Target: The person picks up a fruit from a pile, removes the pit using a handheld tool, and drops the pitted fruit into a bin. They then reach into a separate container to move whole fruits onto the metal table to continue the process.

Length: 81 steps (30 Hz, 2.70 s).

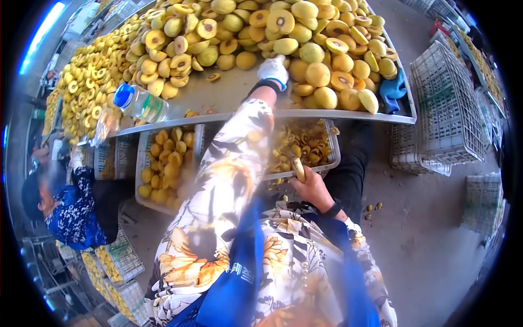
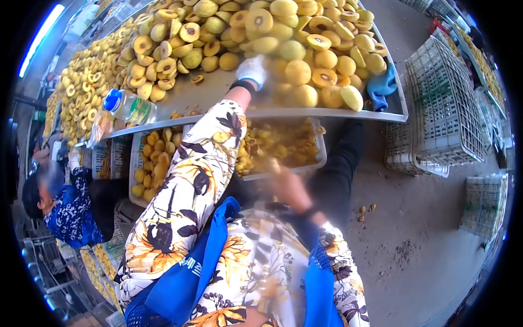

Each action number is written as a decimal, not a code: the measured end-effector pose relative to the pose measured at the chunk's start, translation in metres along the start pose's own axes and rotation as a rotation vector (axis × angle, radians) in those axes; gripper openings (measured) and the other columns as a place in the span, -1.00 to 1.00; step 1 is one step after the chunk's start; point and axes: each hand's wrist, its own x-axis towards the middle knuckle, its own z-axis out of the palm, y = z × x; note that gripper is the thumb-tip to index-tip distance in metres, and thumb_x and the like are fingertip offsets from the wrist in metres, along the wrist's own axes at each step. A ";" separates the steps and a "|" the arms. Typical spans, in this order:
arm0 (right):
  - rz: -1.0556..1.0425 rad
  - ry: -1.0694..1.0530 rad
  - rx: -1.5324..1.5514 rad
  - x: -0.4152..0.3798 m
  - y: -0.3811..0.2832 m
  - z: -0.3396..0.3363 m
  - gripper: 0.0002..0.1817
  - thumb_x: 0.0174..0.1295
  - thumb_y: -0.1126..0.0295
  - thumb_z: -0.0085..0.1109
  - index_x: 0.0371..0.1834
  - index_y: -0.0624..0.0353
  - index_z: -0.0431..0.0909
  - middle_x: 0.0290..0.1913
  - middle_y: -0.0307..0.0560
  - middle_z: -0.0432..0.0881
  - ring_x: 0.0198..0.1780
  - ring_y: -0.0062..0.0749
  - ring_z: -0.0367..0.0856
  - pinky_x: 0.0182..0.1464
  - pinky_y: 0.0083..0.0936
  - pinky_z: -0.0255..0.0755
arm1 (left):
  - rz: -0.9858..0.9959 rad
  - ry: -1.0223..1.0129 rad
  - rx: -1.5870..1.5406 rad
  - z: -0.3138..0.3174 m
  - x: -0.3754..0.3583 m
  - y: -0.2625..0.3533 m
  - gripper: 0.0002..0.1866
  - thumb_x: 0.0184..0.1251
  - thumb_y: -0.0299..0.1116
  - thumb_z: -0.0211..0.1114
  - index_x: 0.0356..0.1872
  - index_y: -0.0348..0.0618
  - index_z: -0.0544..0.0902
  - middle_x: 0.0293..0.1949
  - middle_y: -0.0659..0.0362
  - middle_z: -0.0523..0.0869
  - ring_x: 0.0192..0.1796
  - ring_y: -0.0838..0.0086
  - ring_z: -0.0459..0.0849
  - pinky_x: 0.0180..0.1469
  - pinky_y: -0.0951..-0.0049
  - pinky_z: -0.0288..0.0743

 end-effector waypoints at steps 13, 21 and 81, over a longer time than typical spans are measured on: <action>-0.100 -0.054 0.816 0.062 -0.044 0.007 -0.63 0.39 0.21 -0.11 0.15 0.19 0.28 -0.43 -0.21 0.54 -0.71 -0.70 0.25 -0.67 -0.72 0.17 | 0.531 0.391 -0.432 -0.067 -0.205 -0.018 -0.58 -0.17 -0.68 0.18 -0.20 -0.07 0.68 -0.04 -0.06 0.60 0.10 0.12 0.53 0.12 0.38 0.44; -0.334 0.038 0.110 0.056 -0.045 0.020 -0.56 0.19 0.28 0.19 0.08 0.24 0.38 -0.29 -0.07 0.63 -0.42 -0.37 0.60 -0.35 -0.52 0.46 | 0.025 -0.203 -1.335 -0.060 -0.237 -0.049 -0.68 0.30 -0.37 0.10 0.04 -0.25 0.46 -0.22 0.11 0.62 -0.23 0.41 0.63 -0.23 0.43 0.55; 0.310 -0.664 1.026 0.028 -0.033 0.052 -0.88 0.23 0.49 0.01 -0.20 0.16 0.33 -0.67 -0.31 0.26 -0.81 -0.71 0.09 -0.78 -0.71 0.05 | -0.689 0.166 -1.991 -0.042 -0.213 -0.130 -0.51 0.36 0.15 -0.08 -0.36 -0.10 0.52 -0.52 0.13 0.61 -0.53 0.38 0.57 -0.59 0.50 0.42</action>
